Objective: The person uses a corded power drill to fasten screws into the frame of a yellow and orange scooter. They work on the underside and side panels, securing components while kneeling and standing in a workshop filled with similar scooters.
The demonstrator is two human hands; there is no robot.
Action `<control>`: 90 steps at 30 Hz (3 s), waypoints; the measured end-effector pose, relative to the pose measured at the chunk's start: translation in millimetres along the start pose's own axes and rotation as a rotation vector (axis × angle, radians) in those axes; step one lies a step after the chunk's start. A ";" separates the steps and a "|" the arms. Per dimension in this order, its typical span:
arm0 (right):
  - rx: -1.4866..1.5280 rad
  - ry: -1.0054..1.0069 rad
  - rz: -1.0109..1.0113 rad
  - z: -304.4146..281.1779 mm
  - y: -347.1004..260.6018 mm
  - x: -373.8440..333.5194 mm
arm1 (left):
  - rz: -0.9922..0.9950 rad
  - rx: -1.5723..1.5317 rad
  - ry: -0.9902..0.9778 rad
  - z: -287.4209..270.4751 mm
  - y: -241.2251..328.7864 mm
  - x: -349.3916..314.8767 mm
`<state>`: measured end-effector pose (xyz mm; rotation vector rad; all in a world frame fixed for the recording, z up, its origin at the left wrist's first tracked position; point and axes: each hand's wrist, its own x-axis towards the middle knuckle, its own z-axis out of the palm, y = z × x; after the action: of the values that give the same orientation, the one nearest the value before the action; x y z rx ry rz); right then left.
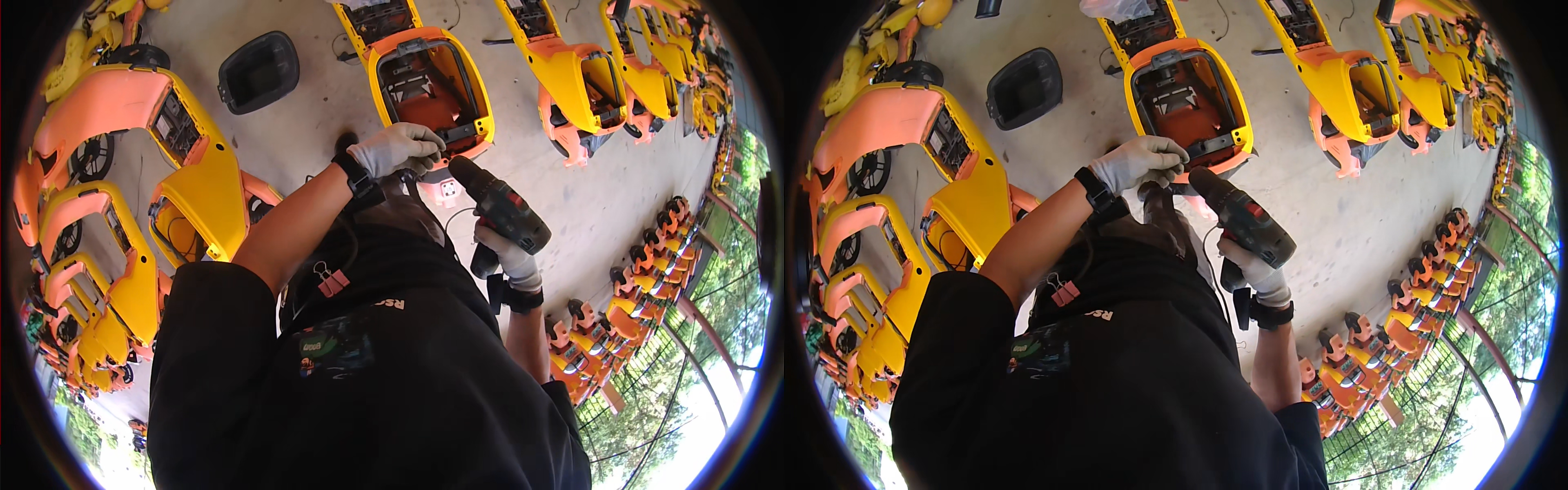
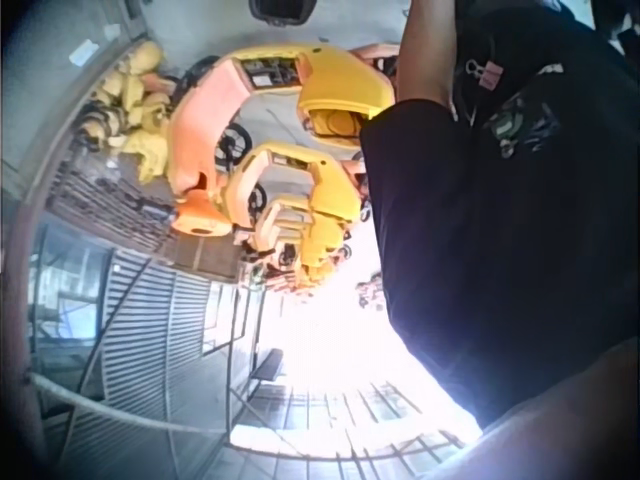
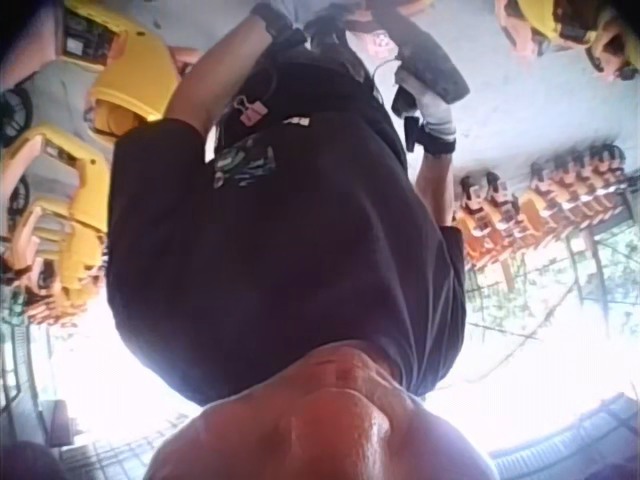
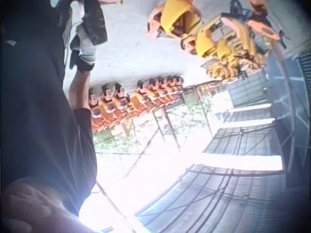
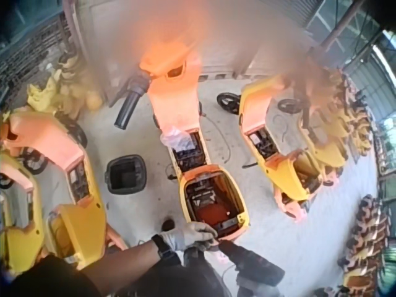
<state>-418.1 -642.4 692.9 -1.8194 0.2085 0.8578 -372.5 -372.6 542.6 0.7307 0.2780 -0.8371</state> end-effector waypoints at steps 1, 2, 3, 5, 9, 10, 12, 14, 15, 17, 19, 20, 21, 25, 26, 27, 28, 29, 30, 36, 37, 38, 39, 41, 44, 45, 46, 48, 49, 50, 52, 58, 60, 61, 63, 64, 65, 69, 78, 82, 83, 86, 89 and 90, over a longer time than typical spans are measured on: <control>-0.010 0.002 -0.005 0.2 0.3 0.4 | 0.018 -0.030 -0.016 -1.4 -0.2 -0.7; -0.020 0.007 -0.002 0.1 -0.3 0.3 | 0.021 -0.047 -0.014 -2.0 -0.5 -1.2; -0.031 0.011 0.001 0.0 -0.9 -0.2 | 0.024 -0.065 -0.013 -2.4 -1.1 -2.0; -0.050 0.011 0.000 -0.2 -1.6 -0.2 | 0.029 -0.085 -0.014 -3.0 -0.8 -4.0; -0.084 -0.014 -0.021 -3.0 2.3 1.9 | 0.031 -0.081 0.000 -0.2 1.9 -9.1; -0.093 -0.022 -0.027 -3.6 3.5 2.3 | 0.030 -0.077 0.009 0.9 2.7 -9.8; -0.083 -0.011 -0.012 -2.3 2.4 1.7 | 0.018 -0.068 0.016 0.4 3.0 -9.5; -0.083 -0.010 -0.002 -1.9 1.6 1.5 | 0.011 -0.054 0.012 -0.9 2.3 -8.6; -0.089 -0.016 -0.001 -2.2 1.2 1.5 | 0.011 -0.043 0.004 -2.0 1.7 -8.1; -0.116 -0.023 -0.026 -2.8 1.2 1.6 | 0.005 -0.012 -0.002 -3.6 1.1 -6.6; -0.160 -0.025 -0.082 -3.8 3.5 1.3 | -0.006 0.029 0.002 -4.5 1.4 -4.8; -0.187 -0.042 -0.101 -5.2 6.0 1.4 | -0.012 0.034 -0.003 -4.2 2.0 -5.0; -0.215 -0.059 -0.119 -7.3 9.4 1.7 | -0.017 0.038 -0.007 -3.9 3.0 -5.5; -0.340 -0.116 -0.151 -14.3 15.8 2.1 | -0.024 0.062 -0.012 -4.8 3.5 -5.9; -0.369 -0.121 -0.154 -14.6 16.1 1.9 | -0.024 0.063 -0.016 -5.2 3.7 -6.1; -0.394 -0.111 -0.155 -14.2 15.5 0.5 | -0.024 0.063 -0.020 -5.5 3.9 -6.1; -0.490 -0.116 -0.234 -14.6 15.5 0.1 | -0.023 0.063 -0.024 -5.9 3.9 -5.8; -0.586 -0.114 -0.313 -15.2 15.1 -0.2 | -0.030 0.050 -0.032 -6.1 3.8 -5.1; -0.752 -0.126 -0.471 -17.3 16.1 0.3 | -0.036 0.037 -0.040 -6.7 3.4 -3.9; -0.727 -0.010 -0.558 -6.4 17.0 -3.5 | -0.121 -0.175 -0.012 -7.9 -12.4 12.2; -0.633 0.006 -0.487 -4.8 15.9 -4.9 | -0.139 -0.197 0.006 -6.1 -14.3 14.2; -0.538 0.030 -0.417 -3.5 15.2 -7.5 | -0.142 -0.193 -0.002 -3.1 -14.8 16.4; -0.498 0.046 -0.396 -4.2 15.2 -9.6 | -0.146 -0.189 -0.010 0.3 -14.6 18.6; -0.431 0.063 -0.332 -3.6 12.2 -11.6 | -0.149 -0.195 -0.020 3.6 -19.6 26.2; -0.372 0.049 -0.269 -4.1 3.0 -8.9 | -0.166 -0.218 0.010 8.5 -32.2 43.6; -0.403 0.071 -0.271 -5.7 3.6 -7.8 | -0.184 -0.219 0.042 12.8 -34.1 48.8; -0.433 0.091 -0.273 -7.3 4.7 -6.3 | -0.201 -0.221 0.075 17.3 -36.0 54.2; -0.486 0.111 -0.288 -17.2 11.1 -2.4 | -0.210 -0.202 0.152 30.4 -40.2 66.5; -0.498 0.116 -0.273 -23.5 15.3 -1.1 | -0.214 -0.193 0.192 36.6 -42.2 72.7; -0.507 0.125 -0.259 -29.7 18.4 1.0 | -0.221 -0.175 0.208 41.4 -40.8 78.9; -0.536 0.130 -0.253 -46.1 30.0 6.1 | -0.195 -0.197 0.279 55.2 -46.1 90.8; -0.563 0.116 -0.282 -78.8 42.2 27.5 | -0.123 -0.078 0.443 77.3 -60.0 131.7; -0.553 0.117 -0.281 -88.2 57.8 34.9 | -0.092 -0.024 0.428 79.2 -63.6 139.0; -0.537 0.122 -0.284 -92.7 66.8 40.9 | -0.094 -0.006 0.400 78.4 -64.9 143.9; -0.544 0.117 -0.267 -98.0 73.3 48.6 | -0.058 0.153 0.405 75.0 -67.7 152.3; -0.567 0.113 -0.246 -98.3 73.0 50.8 | -0.083 0.170 0.427 74.5 -70.1 155.8; -0.590 0.120 -0.228 -97.8 71.4 54.8 | -0.104 0.195 0.441 72.4 -71.0 161.7; -0.576 0.125 -0.206 -95.8 66.6 68.2 | -0.154 0.256 0.436 54.2 -74.3 182.4; -0.584 0.193 -0.124 -75.1 67.7 89.2 | -0.150 0.699 0.303 24.7 -76.4 216.9; -0.596 0.209 -0.087 -67.4 63.5 95.8 | -0.136 0.813 0.244 15.5 -80.7 225.8; -0.583 0.210 -0.087 -65.4 61.6 97.2 | -0.132 0.851 0.237 12.9 -81.8 227.5; -0.560 0.204 -0.072 -62.2 58.1 99.2 | -0.175 0.912 0.207 3.5 -90.2 236.2; -0.585 0.207 -0.036 -62.4 55.7 100.6 | -0.193 0.984 0.159 6.6 -85.5 236.7; -0.600 0.209 -0.022 -62.6 55.2 101.2 | -0.188 1.012 0.145 8.7 -82.5 235.9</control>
<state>-344.5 -695.1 598.0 -2.4701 0.0626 0.7605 -281.6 -551.0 392.8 1.7330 0.0284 -1.1011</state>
